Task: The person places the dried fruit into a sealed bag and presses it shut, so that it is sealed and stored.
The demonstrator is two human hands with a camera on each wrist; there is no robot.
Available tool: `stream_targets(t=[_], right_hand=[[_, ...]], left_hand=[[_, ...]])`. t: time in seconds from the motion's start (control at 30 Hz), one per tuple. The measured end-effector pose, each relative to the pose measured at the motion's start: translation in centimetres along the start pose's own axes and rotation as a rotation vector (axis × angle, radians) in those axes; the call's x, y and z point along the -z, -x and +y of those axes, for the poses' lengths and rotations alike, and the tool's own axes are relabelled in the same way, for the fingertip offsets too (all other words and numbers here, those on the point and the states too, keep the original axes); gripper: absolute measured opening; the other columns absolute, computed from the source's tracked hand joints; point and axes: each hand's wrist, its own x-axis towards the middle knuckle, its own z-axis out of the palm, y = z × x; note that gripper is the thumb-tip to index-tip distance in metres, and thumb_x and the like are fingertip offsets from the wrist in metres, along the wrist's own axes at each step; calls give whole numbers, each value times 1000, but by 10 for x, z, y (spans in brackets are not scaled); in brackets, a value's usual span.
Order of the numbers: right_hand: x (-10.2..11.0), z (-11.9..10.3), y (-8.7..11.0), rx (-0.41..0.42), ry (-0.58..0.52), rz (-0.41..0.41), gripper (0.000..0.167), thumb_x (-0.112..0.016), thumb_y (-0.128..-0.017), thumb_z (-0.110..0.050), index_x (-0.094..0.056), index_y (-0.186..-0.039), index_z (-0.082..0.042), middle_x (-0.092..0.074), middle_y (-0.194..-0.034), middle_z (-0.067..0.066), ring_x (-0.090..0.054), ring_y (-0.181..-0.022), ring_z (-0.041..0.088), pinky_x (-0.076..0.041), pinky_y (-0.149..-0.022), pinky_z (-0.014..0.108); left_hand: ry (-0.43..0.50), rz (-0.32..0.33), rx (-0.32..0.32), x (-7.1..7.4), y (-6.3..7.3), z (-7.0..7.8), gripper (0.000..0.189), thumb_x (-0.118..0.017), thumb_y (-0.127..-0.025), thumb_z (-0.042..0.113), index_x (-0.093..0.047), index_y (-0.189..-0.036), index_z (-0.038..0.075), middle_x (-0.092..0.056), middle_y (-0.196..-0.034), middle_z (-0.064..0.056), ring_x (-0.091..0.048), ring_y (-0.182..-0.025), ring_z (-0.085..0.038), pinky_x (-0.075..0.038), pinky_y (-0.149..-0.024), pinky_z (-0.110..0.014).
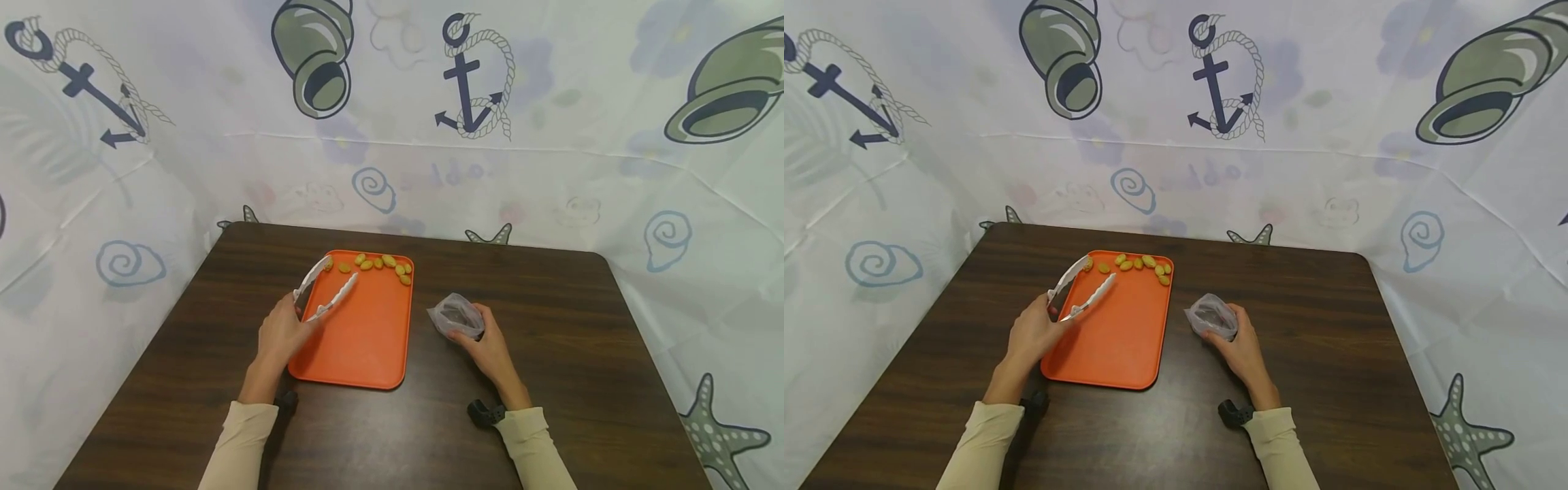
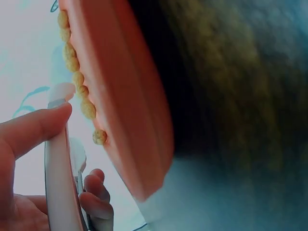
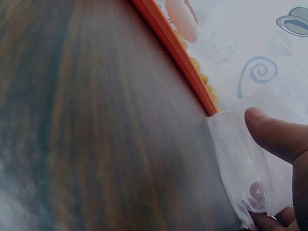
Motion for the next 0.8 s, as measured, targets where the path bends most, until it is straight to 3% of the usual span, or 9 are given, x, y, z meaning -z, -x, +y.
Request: stream_targets(t=[0.13, 0.3, 0.57, 0.8], right_hand=[[0, 0, 0, -3, 5, 4, 72, -86, -84, -36, -47, -142, -18, -60, -133, 10, -58, -117, 30, -43, -100, 49], [-1, 1, -1, -1, 16, 8, 73, -86, -84, -36, -47, -143, -16, -60, -133, 11, -58, -117, 29, -44, -100, 49], [-2, 3, -2, -6, 16, 6, 74, -86, -84, -36, -47, -144, -17, -61, -134, 11, -58, -117, 28, -44, -100, 48], [-1, 2, -1, -11, 13, -3, 73, -86, -84, -37, -47, -143, -18, -59, -134, 10, -58, -117, 29, -44, -101, 49]], left_hand=[[-6, 13, -14, -2, -5, 0, 56, -68, -91, 40, -56, -126, -1, -64, -101, -16, -60, -81, -32, -47, -68, -44], [-13, 14, -20, -4, -11, 2, 55, -65, -94, 43, -56, -126, -1, -65, -97, -15, -60, -79, -33, -48, -69, -46], [-47, 11, -41, -8, -18, 8, 69, -62, -97, 47, -51, -141, -6, -66, -126, -28, -66, -101, -48, -52, -87, -63], [-72, -10, -31, -9, -20, 10, 72, -65, -97, 44, -48, -143, -9, -64, -129, -31, -65, -106, -50, -52, -90, -63]])
